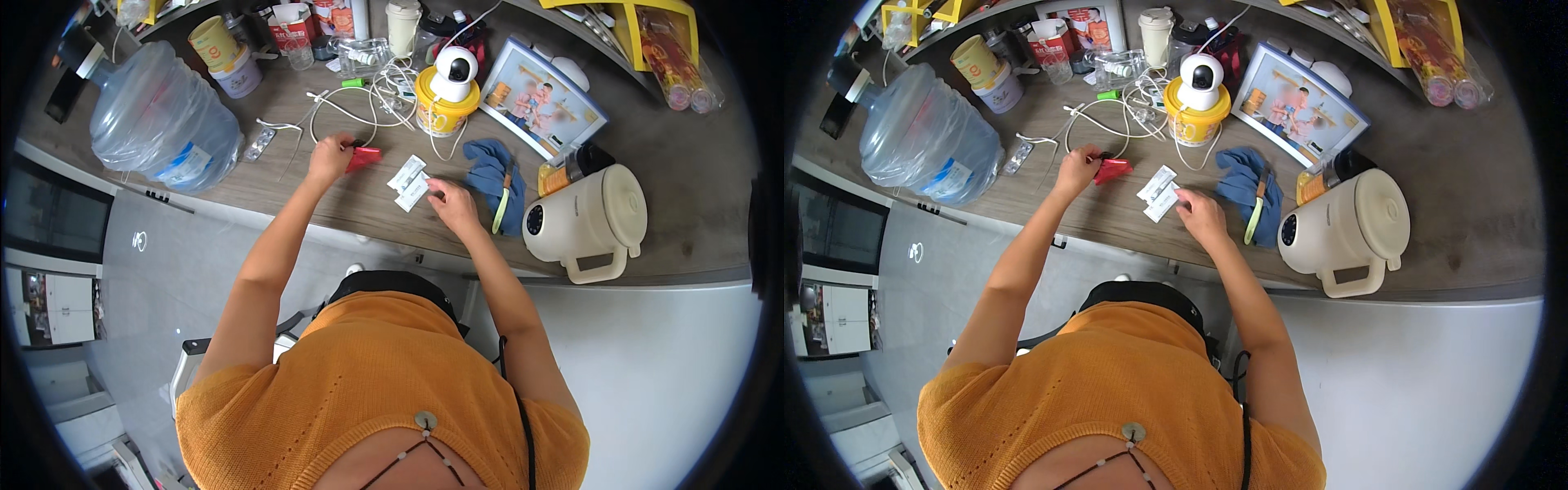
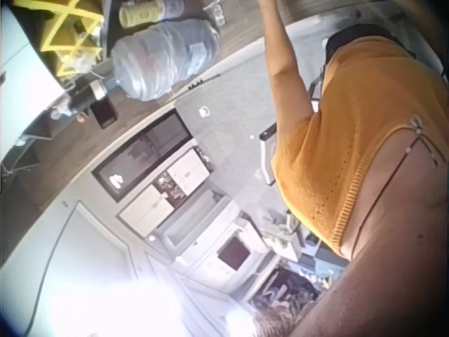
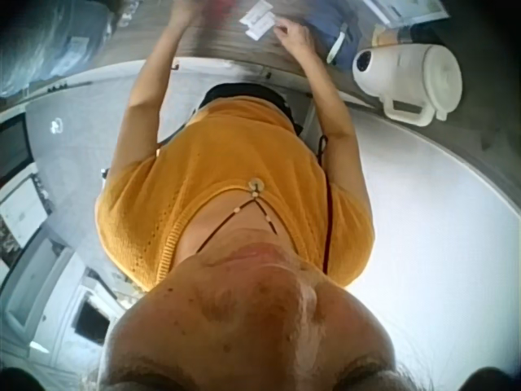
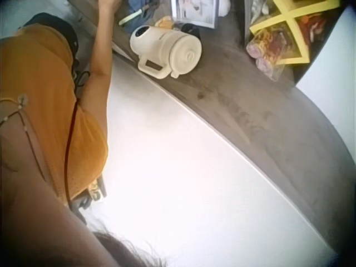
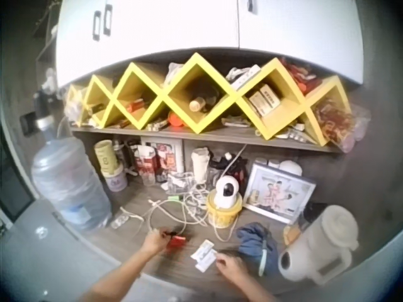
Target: The person untangles a white power cord by hand, handles a blue cloth, and moves several boxes and a container, placing items into a yellow geometric shelf.
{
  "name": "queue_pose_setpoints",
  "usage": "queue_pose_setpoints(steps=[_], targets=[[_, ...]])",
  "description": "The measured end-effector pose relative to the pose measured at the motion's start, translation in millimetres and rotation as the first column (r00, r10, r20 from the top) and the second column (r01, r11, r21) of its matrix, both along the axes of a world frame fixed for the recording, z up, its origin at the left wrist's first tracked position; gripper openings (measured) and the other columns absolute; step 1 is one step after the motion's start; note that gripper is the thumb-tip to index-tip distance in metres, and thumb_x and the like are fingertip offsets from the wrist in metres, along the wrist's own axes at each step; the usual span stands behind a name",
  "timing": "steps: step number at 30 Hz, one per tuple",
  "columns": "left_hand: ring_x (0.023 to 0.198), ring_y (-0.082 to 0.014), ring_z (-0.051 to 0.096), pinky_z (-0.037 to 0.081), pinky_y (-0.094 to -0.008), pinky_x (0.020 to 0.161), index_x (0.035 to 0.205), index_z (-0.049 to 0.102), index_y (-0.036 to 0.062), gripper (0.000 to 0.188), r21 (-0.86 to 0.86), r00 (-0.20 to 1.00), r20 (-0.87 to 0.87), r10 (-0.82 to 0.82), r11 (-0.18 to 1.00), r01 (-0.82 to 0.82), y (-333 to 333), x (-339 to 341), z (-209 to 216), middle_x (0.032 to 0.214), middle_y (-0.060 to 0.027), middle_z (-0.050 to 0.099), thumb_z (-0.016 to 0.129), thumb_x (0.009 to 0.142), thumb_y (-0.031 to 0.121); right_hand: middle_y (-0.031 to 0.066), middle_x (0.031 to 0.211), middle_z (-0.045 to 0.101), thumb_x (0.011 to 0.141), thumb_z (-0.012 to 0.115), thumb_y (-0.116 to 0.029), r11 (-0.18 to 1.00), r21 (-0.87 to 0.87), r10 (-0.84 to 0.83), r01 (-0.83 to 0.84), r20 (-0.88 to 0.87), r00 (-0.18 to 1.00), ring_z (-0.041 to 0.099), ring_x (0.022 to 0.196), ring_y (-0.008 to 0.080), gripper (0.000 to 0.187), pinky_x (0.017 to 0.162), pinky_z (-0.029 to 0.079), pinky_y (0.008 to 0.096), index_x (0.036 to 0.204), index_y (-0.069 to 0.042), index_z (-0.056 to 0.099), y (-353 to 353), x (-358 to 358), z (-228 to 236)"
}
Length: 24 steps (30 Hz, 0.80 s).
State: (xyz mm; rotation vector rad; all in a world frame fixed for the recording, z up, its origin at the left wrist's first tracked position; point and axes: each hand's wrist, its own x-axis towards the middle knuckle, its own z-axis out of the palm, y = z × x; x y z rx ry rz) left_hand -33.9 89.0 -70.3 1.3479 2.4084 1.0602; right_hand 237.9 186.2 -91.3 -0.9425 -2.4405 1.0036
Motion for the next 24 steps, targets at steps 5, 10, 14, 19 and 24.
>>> queue_pose_setpoints(steps=[5,10,14,19,24], targets=[[0.088,-0.0305,0.060,0.049,-0.0393,0.076,0.090,0.063,0.0073,0.015,0.135,0.935,-0.353,-0.038,0.987,0.091,-27.6,0.5,16.2,0.091,-0.0099,0.061,0.056,0.077,0.005,0.0036,0.130,0.047,0.070,0.071,-0.013,0.922,0.337,0.157,-0.191,0.126,0.980,0.049,0.114,0.0259,0.053,0.092,0.043,0.0354,0.121,-0.017,0.055,3.3,-17.4,10.2],[0.091,-0.0295,0.058,0.049,-0.0387,0.077,0.088,0.061,0.0077,0.016,0.119,0.941,-0.326,-0.088,0.984,0.133,-60.3,-9.1,-4.6,0.093,-0.0082,0.059,0.054,0.077,0.000,0.0029,0.132,0.046,0.071,0.072,-0.017,0.865,0.388,0.240,-0.320,0.241,0.940,0.040,0.123,0.0247,0.059,0.102,0.033,0.0378,0.125,-0.015,0.051,15.1,-41.1,8.4],[0.090,-0.0314,0.058,0.048,-0.0390,0.077,0.089,0.061,0.0062,0.020,0.166,0.954,-0.292,-0.069,0.979,0.122,-80.5,-17.0,-22.4,0.095,-0.0100,0.059,0.052,0.075,-0.005,0.0055,0.125,0.050,0.068,0.074,-0.021,0.873,0.351,0.233,-0.338,0.310,0.922,0.044,0.117,0.0250,0.058,0.098,0.035,0.0374,0.122,-0.013,0.053,14.1,-54.0,14.4],[0.089,-0.0321,0.058,0.048,-0.0395,0.076,0.088,0.061,0.0063,0.022,0.216,0.975,-0.222,-0.012,0.975,0.061,-101.3,-10.7,-22.7,0.094,-0.0107,0.059,0.051,0.074,-0.006,0.0074,0.111,0.055,0.065,0.076,-0.023,0.851,0.387,0.259,-0.354,0.277,0.925,0.048,0.109,0.0254,0.056,0.093,0.038,0.0380,0.116,-0.012,0.057,3.3,-60.3,14.2],[0.090,-0.0318,0.058,0.048,-0.0391,0.076,0.088,0.062,0.0054,0.020,0.222,0.987,-0.159,0.000,0.974,0.035,-118.8,-3.2,-26.7,0.093,-0.0103,0.059,0.053,0.074,-0.006,0.0065,0.105,0.056,0.065,0.076,-0.021,0.842,0.425,0.244,-0.333,0.251,0.937,0.051,0.103,0.0262,0.041,0.089,0.041,0.0378,0.102,-0.009,0.062,-0.7,-61.3,12.5]])
